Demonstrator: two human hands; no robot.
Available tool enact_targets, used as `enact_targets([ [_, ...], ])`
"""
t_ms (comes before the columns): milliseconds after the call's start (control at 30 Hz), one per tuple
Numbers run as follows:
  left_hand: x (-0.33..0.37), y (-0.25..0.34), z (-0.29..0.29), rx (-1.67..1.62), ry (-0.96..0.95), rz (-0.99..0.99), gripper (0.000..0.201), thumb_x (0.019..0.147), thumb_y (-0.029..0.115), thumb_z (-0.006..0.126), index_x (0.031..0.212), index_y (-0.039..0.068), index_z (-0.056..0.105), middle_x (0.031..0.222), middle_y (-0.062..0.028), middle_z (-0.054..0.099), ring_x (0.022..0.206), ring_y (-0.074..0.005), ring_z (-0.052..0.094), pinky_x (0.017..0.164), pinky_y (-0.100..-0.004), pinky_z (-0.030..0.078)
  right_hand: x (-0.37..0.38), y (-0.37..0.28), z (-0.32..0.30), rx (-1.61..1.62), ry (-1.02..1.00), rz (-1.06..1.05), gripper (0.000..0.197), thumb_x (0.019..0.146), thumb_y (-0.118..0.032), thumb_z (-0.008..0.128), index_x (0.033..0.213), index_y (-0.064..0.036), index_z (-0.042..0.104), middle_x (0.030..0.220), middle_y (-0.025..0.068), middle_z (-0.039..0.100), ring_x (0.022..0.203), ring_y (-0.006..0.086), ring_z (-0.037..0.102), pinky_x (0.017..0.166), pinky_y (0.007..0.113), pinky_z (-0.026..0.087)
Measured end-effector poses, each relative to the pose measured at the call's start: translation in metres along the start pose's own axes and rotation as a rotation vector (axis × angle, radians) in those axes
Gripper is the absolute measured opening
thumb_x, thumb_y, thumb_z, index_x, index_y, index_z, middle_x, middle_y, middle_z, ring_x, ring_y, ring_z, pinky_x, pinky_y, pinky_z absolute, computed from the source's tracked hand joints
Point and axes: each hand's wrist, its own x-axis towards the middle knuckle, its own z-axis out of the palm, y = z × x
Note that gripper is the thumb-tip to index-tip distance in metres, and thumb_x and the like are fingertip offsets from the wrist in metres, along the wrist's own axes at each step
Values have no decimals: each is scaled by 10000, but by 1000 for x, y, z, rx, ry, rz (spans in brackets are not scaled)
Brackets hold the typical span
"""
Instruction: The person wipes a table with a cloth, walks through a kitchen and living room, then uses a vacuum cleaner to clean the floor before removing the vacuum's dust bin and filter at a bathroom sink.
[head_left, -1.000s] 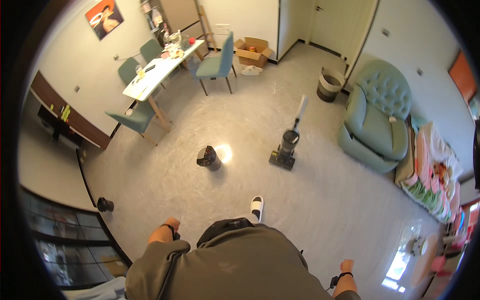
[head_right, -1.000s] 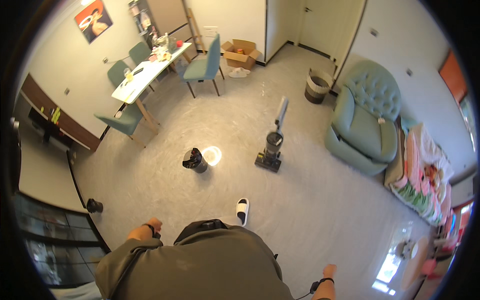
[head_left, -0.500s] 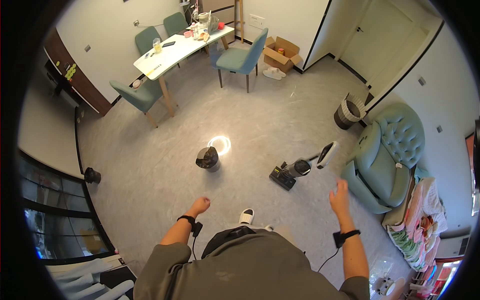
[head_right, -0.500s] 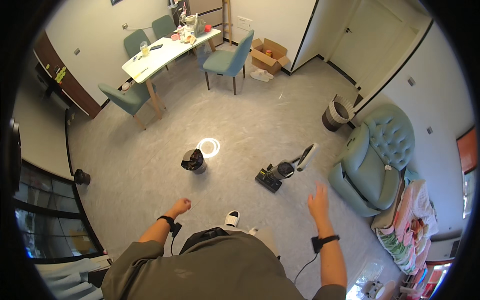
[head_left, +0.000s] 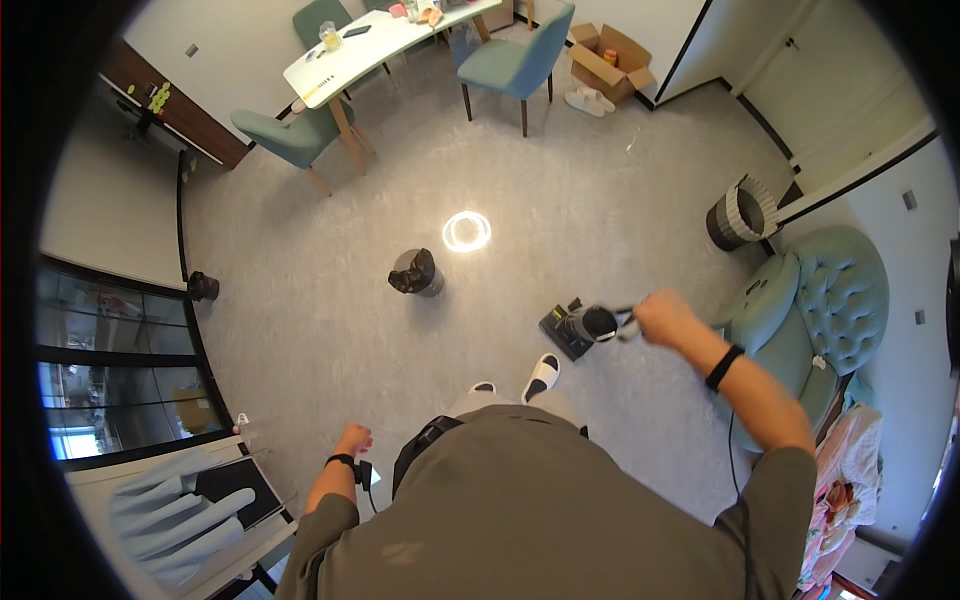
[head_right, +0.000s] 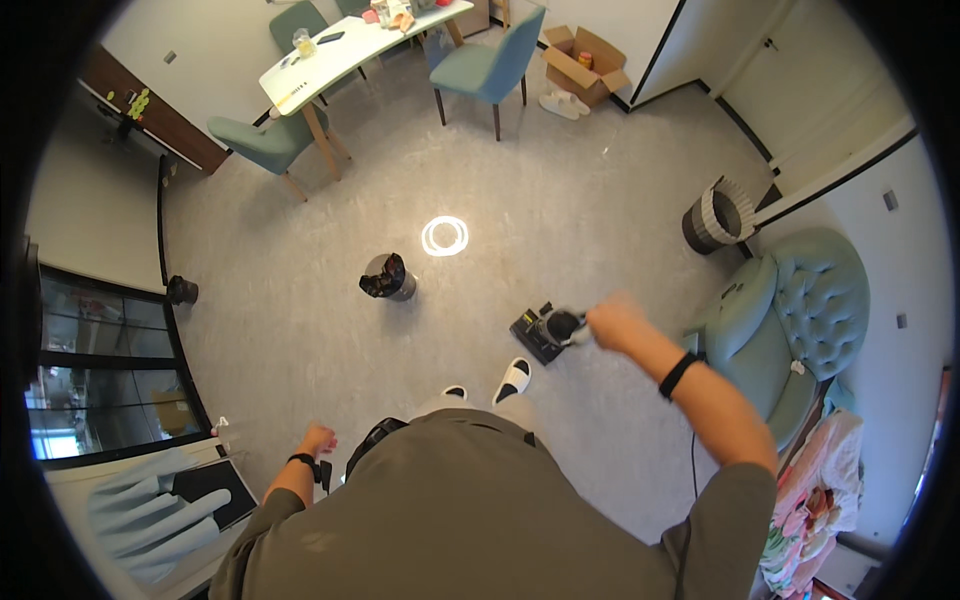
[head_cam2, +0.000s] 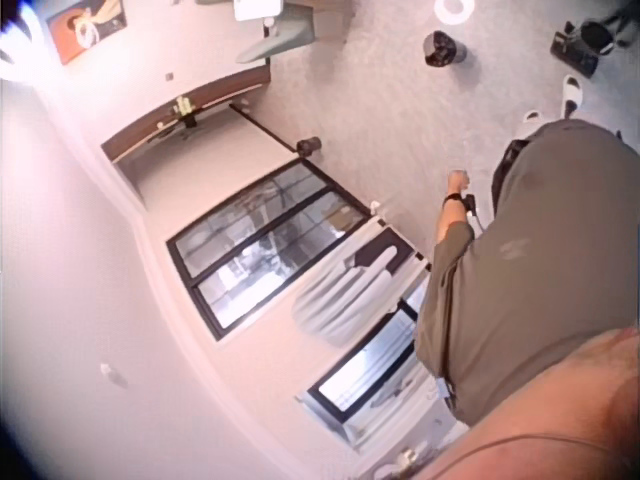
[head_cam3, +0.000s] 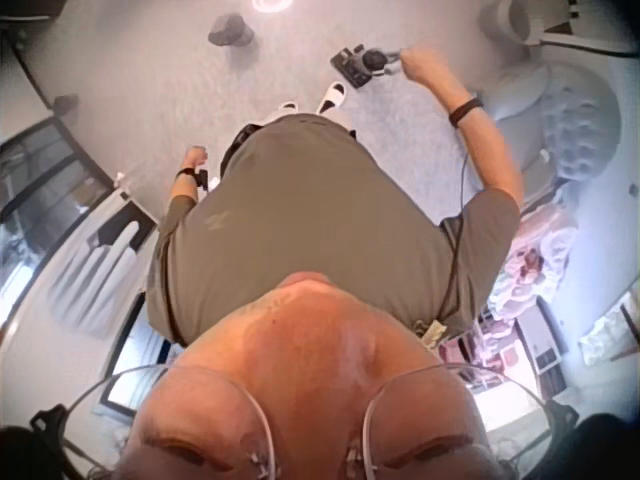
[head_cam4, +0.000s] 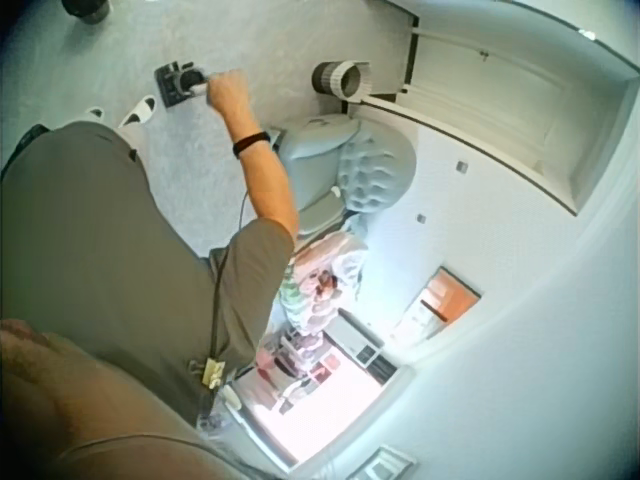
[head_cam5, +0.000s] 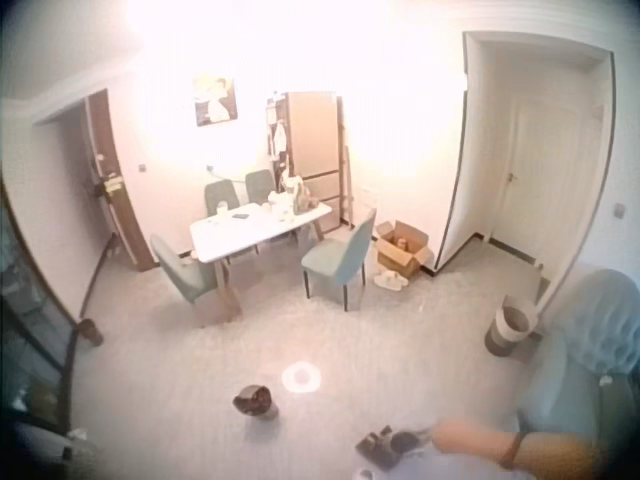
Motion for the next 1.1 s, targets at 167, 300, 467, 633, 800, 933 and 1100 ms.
enact_targets([
  [167,-58,-6,21,-86,-32,-101,214,944,188,561,1100,54,621,875,-100,687,751,-221,674,627,-401,568,31,119,-37,29,167,158,160,670,-216,703,744,-80,744,758,193,702,752,385,699,664,470,558],
  [300,-63,18,38,-158,54,-22,242,949,227,592,1123,63,633,917,-104,706,763,-211,681,652,-396,567,11,135,-55,194,238,323,201,684,-232,719,767,-51,744,721,186,701,690,359,699,638,452,556],
  [467,-46,85,52,-53,35,77,262,952,243,605,1144,68,642,908,-93,717,763,-208,685,653,-390,560,-58,90,-23,1184,-15,616,341,776,-257,775,820,66,674,625,127,668,504,200,663,478,347,522],
  [633,-32,180,45,118,-17,185,256,965,239,597,1144,62,643,906,-98,722,758,-206,685,638,-385,549,-86,8,65,1538,119,770,256,855,-236,724,821,-4,622,603,70,624,459,156,594,457,340,476],
  [800,-43,243,19,126,34,281,258,971,246,596,1133,53,648,914,-102,722,783,-203,685,661,-381,552,-101,-50,110,1472,230,926,353,838,-296,730,791,42,639,646,199,635,609,335,653,583,439,498],
  [933,-45,269,7,247,22,272,258,970,237,587,1135,48,650,913,-102,721,789,-197,685,668,-370,555,-108,-110,134,1384,285,942,425,833,-362,740,834,56,664,726,258,654,684,423,654,627,457,511],
  [1100,-10,293,-1,350,-41,260,267,925,218,609,1112,36,662,873,-84,716,748,-190,684,613,-352,556,-95,-128,126,1491,283,939,504,849,-452,746,771,33,631,654,118,616,629,183,582,607,384,477],
])
